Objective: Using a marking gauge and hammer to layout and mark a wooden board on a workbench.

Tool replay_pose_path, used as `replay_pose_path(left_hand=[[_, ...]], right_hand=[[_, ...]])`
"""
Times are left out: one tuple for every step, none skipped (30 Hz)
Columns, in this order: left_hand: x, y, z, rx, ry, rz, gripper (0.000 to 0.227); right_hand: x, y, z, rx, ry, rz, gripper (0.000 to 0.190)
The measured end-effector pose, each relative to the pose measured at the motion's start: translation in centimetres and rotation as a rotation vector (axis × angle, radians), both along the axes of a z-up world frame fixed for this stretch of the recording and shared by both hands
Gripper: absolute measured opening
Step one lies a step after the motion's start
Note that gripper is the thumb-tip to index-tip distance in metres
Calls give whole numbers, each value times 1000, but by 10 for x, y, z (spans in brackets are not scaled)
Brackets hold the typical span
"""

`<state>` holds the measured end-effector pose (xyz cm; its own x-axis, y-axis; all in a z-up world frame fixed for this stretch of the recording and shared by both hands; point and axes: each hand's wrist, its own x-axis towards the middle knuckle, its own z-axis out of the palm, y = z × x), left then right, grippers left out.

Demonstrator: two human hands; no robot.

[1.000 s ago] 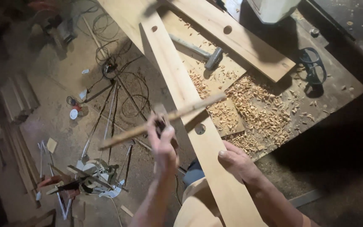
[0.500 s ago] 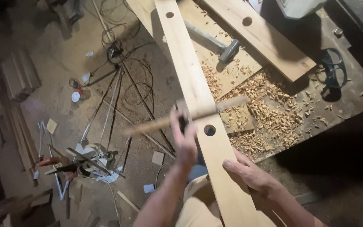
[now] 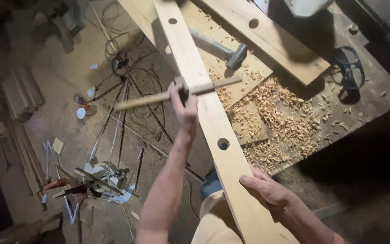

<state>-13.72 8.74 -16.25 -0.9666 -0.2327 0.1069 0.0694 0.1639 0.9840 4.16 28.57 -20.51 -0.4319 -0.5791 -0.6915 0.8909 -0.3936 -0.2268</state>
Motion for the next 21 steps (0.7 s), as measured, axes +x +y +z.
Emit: replay_pose_path(left_hand=[[-21,-8,-13,-38,61,30,23],[-23,-7,-13,-39,68,30,23],[-24,-6,-14,-79,145,18,22],[-26,-4,-16,-120,219,3,23],[0,9,4,-121,223,1,23],[25,22,24,-23,79,-12,42],[50,35,42,73,-66,-27,67],[50,33,39,75,-79,-37,67],[51,30,35,-3,-129,-27,70],[53,25,32,-82,-178,-6,75],[33,20,23,-80,-189,-5,75],[7,15,17,-61,-95,-5,42],[-19,10,12,-43,-1,-5,15],[-39,0,-9,-41,8,-1,15],[-59,-10,-30,-34,67,35,17],[-83,-19,-49,-27,131,67,19],[-84,-14,-47,-27,144,67,19],[-84,-7,-46,-9,164,29,21],[-84,-1,-46,8,184,-9,23],[-84,8,-53,8,185,-17,23],[-84,16,-61,-7,239,40,28]], right_hand=[[0,-2,-2,23,-50,-24,52],[3,-1,-7,22,-44,-24,52],[5,0,-12,-28,-26,-45,54],[8,1,-18,-78,-11,-67,56],[7,3,-16,-80,-8,-69,56],[7,3,-14,-103,1,-78,55],[6,4,-14,-125,9,-88,53],[5,6,-12,-122,-2,-99,53],[5,7,-10,-81,-25,-75,54],[4,8,-8,-41,-48,-38,55],[8,9,-6,-39,-59,-37,55],[6,8,-6,-83,-44,-41,55],[6,8,-4,-128,-28,-45,56],[8,12,-21,-126,-19,-41,56],[11,15,-37,-65,-2,-6,56],[11,19,-54,-5,19,25,55],[5,31,-54,-5,33,25,55],[2,42,-55,41,-7,26,57],[-1,55,-57,86,-48,28,58],[-3,70,-68,85,-47,21,58],[-5,86,-80,144,-6,46,51]])
